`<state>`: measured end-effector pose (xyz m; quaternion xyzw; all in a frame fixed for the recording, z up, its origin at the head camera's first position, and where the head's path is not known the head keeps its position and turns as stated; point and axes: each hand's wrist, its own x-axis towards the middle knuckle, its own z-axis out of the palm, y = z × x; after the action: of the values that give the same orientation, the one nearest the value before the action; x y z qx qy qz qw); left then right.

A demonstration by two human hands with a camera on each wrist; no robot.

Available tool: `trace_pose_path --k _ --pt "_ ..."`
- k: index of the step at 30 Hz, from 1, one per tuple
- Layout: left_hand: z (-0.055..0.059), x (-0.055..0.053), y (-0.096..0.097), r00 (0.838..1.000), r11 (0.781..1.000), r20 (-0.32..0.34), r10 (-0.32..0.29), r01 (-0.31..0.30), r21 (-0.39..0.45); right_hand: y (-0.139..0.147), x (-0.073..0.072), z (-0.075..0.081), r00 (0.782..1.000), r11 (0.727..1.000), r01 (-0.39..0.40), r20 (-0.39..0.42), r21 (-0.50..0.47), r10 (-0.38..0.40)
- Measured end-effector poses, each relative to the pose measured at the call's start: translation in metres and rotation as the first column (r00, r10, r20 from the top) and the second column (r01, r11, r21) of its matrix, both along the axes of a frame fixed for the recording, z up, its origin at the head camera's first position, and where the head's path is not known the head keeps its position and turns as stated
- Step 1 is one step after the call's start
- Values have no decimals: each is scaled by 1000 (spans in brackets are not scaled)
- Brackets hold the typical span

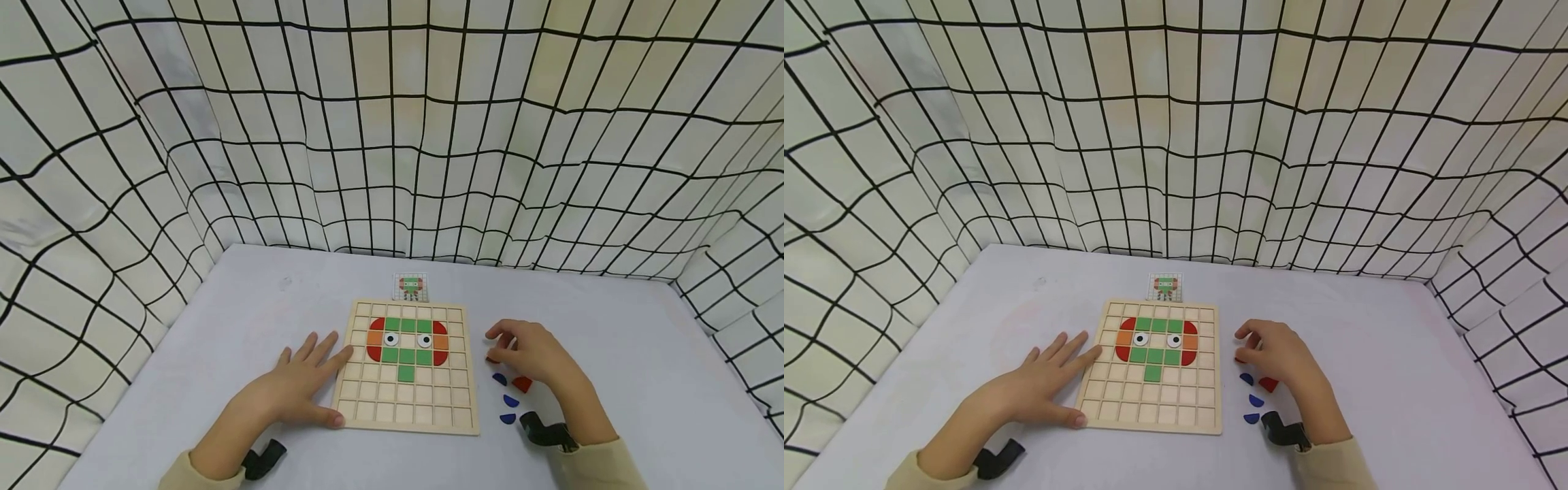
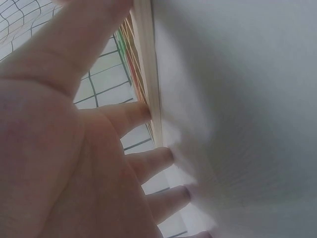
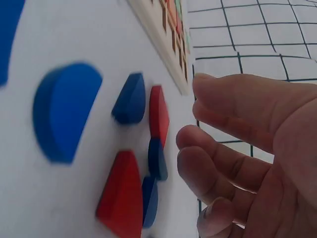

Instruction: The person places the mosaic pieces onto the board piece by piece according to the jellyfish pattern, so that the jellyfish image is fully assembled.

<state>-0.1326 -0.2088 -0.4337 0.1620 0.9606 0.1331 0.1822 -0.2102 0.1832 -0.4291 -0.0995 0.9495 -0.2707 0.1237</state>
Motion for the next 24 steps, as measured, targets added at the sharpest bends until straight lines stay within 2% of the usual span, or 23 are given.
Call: trace_pose_path --k 4,8,18,24 --pt "1 1 0 1000 1000 2 2 -2 5 5 1 -2 999 997 20 44 74 -23" --pt "-1 1 0 1000 1000 1 3 -3 5 5 1 -4 998 994 23 62 107 -30" --pt "-1 1 -1 1000 1000 -4 -6 6 5 2 2 -8 997 999 9 76 39 -12" --pt "-1 1 -1 1000 1000 -7 -2 2 5 0 1 -9 999 1000 -18 48 11 17"
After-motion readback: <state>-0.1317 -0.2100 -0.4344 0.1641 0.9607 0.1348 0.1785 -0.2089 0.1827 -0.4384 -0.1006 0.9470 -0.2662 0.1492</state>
